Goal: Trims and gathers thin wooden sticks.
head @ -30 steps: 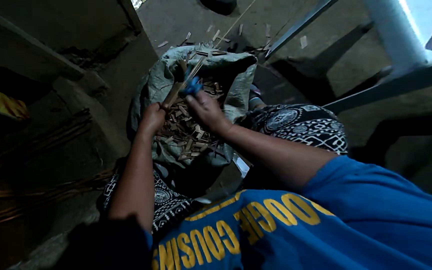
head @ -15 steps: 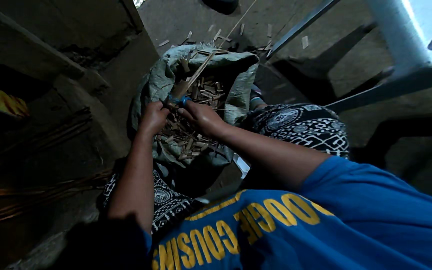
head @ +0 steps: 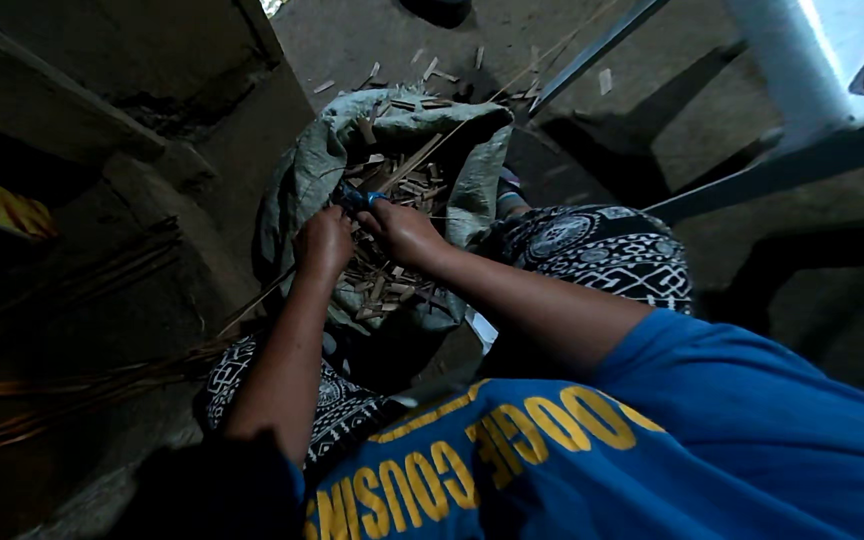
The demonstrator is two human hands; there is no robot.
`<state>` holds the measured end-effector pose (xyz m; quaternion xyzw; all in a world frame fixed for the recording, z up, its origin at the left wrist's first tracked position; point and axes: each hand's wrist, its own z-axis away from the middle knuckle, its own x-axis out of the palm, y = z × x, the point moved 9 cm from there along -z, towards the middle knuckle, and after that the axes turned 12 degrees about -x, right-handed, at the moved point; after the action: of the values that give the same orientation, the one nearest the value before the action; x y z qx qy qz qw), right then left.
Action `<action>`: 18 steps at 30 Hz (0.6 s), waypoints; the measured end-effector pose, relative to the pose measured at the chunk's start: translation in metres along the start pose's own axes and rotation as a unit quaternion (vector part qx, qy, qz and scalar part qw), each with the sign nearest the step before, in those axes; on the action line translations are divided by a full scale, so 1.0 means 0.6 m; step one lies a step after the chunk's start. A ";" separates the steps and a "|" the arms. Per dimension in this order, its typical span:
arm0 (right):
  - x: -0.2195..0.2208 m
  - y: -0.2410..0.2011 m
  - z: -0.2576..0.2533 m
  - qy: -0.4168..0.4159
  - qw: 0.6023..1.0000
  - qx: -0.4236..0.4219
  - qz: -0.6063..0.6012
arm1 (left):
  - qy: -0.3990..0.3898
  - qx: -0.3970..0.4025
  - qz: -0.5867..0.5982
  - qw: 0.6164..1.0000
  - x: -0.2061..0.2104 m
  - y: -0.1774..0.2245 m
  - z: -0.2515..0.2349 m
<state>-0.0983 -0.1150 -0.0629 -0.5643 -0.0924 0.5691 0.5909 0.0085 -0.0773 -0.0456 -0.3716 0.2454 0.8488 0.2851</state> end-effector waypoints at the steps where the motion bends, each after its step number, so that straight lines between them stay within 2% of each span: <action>1: 0.004 0.000 0.002 0.000 1.000 -0.008 -0.014 | -0.008 -0.006 0.017 1.000 -0.001 -0.006 -0.005; 5: 0.015 -0.005 0.008 -0.021 0.999 -0.012 -0.037 | -0.011 -0.026 0.016 0.999 -0.012 -0.018 -0.005; 11: 0.009 -0.007 -0.002 -0.012 1.000 0.004 0.027 | 0.055 -0.009 -0.037 0.998 -0.006 -0.005 0.002; 18: -0.012 0.016 -0.007 0.003 0.995 0.074 0.072 | 0.087 0.023 -0.072 0.993 0.004 0.012 0.014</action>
<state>-0.1033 -0.1257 -0.0679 -0.5261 -0.0076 0.6134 0.5889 -0.0020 -0.0761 -0.0410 -0.4542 0.2614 0.7846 0.3313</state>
